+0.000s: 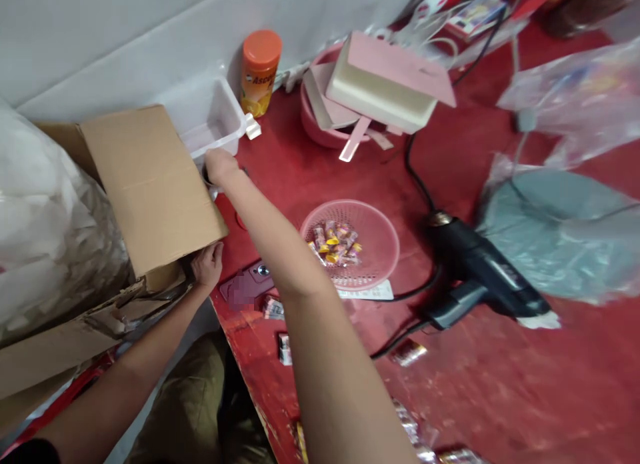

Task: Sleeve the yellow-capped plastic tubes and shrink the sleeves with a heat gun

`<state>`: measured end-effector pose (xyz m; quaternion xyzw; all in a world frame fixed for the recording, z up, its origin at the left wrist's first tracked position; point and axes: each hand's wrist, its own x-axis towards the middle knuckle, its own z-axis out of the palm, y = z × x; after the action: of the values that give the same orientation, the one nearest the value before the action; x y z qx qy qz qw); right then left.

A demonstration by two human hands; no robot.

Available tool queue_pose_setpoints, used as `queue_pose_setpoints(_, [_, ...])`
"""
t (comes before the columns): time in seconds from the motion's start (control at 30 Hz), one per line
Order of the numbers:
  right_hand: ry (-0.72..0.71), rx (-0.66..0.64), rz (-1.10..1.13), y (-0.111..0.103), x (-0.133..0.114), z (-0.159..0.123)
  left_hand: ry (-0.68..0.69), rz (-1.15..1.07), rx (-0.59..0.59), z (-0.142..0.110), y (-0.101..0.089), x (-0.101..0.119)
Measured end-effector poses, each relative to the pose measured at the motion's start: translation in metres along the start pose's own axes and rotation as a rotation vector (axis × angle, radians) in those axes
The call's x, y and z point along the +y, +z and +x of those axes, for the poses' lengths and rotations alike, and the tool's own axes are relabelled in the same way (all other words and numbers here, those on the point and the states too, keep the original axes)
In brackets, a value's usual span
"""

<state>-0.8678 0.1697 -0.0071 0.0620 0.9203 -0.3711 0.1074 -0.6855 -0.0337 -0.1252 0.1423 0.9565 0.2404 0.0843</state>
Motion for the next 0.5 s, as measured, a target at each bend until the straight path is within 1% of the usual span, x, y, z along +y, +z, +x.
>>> queue_pose_setpoints(0.03, [0.008,-0.002,0.030,-0.008,0.002,-0.007,-0.001,-0.002,0.004,-0.001,0.000,0.001])
queue_pose_setpoints(0.1, [0.031,0.002,0.193,-0.024,0.010,-0.027,-0.002,-0.012,0.010,-0.003,-0.001,0.002])
queue_pose_setpoints(0.13, [0.036,0.005,0.328,-0.033,0.014,-0.040,-0.004,-0.020,0.013,-0.004,-0.001,0.002])
queue_pose_setpoints(0.17, [0.043,0.013,0.547,-0.042,0.017,-0.056,-0.007,-0.032,0.016,-0.005,-0.002,0.003])
queue_pose_setpoints(0.27, [-0.029,-0.004,0.913,-0.065,0.019,-0.116,-0.017,-0.084,0.025,-0.005,-0.006,0.005])
queue_pose_setpoints(0.37, [-0.139,-0.039,1.212,-0.079,0.005,-0.179,-0.028,-0.157,0.026,-0.001,-0.011,0.007])
queue_pose_setpoints(0.4, [-0.160,-0.030,1.272,-0.082,-0.001,-0.198,-0.033,-0.185,0.024,0.001,-0.014,0.008])
queue_pose_setpoints(0.43, [-0.168,-0.005,1.286,-0.083,-0.007,-0.215,-0.038,-0.214,0.020,0.001,-0.017,0.008])
queue_pose_setpoints(0.5, [-0.162,0.083,1.255,-0.084,-0.018,-0.239,-0.053,-0.280,0.012,-0.003,-0.025,0.008])
